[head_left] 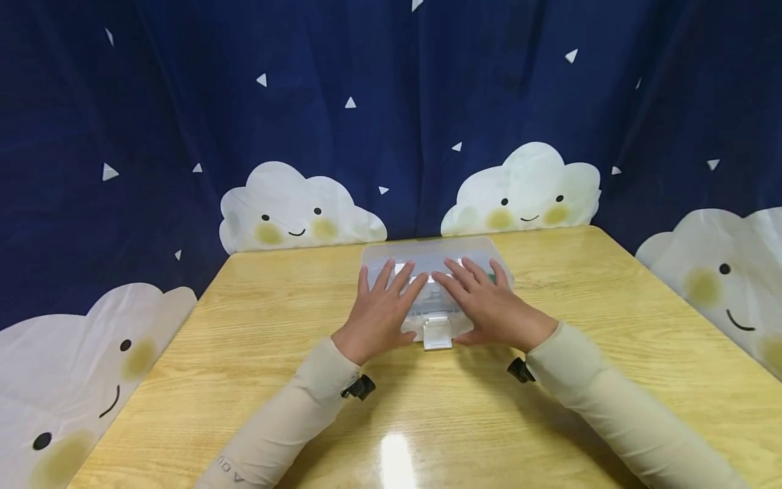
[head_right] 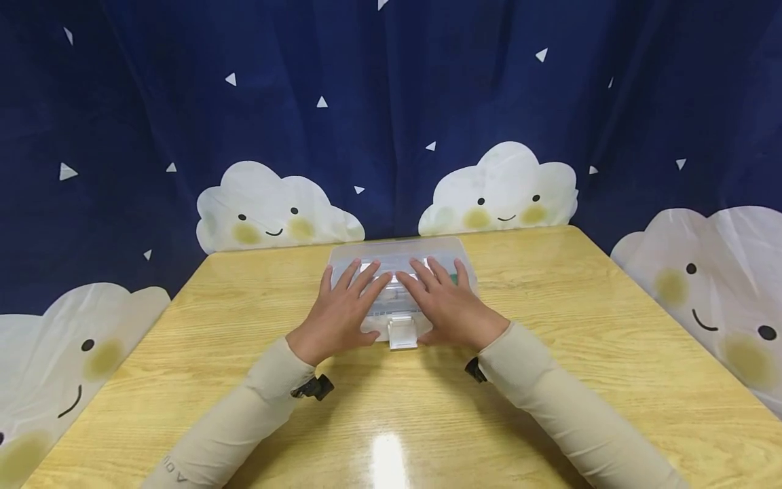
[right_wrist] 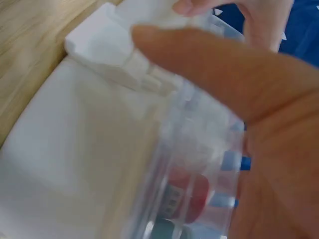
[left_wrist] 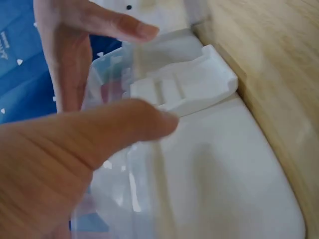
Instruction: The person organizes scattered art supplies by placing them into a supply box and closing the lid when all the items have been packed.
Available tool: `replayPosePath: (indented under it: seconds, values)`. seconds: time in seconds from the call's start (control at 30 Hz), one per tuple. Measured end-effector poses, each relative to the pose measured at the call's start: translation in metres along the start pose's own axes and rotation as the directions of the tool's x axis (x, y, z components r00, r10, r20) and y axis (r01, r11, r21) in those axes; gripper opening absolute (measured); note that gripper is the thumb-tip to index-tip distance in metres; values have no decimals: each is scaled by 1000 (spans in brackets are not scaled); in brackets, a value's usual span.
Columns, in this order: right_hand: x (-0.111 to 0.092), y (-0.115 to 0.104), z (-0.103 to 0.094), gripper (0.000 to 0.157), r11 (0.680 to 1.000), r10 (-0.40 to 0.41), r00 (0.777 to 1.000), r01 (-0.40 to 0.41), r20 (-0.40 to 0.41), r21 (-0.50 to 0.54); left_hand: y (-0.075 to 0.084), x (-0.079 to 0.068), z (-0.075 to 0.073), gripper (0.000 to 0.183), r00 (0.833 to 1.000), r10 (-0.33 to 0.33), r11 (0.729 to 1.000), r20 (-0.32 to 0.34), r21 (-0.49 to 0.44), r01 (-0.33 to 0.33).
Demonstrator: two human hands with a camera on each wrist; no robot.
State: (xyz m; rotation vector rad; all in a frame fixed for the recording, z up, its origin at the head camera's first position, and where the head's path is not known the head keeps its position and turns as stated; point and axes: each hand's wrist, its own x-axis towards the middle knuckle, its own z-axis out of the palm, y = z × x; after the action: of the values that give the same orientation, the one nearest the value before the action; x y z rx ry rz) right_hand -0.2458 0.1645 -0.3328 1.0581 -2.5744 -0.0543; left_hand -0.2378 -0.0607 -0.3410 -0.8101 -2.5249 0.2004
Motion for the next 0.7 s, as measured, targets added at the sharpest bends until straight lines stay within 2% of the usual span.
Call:
replayPosePath:
  seconds: [0.13,0.37,0.7]
  values:
    - [2,-2,6,108,996,28,1000,-28,-4,-86,4,1,4,99,999,-10,1000,-44,29,12]
    - [8,-5,16,94,980,53,995,-69,-88,-187,6,2,10,89,990,-25,998,-136,61,34]
    - [6,-5,15,92,979,33,993,-54,-113,-194,7,3,16,86,978,-21,990,-206,132,49]
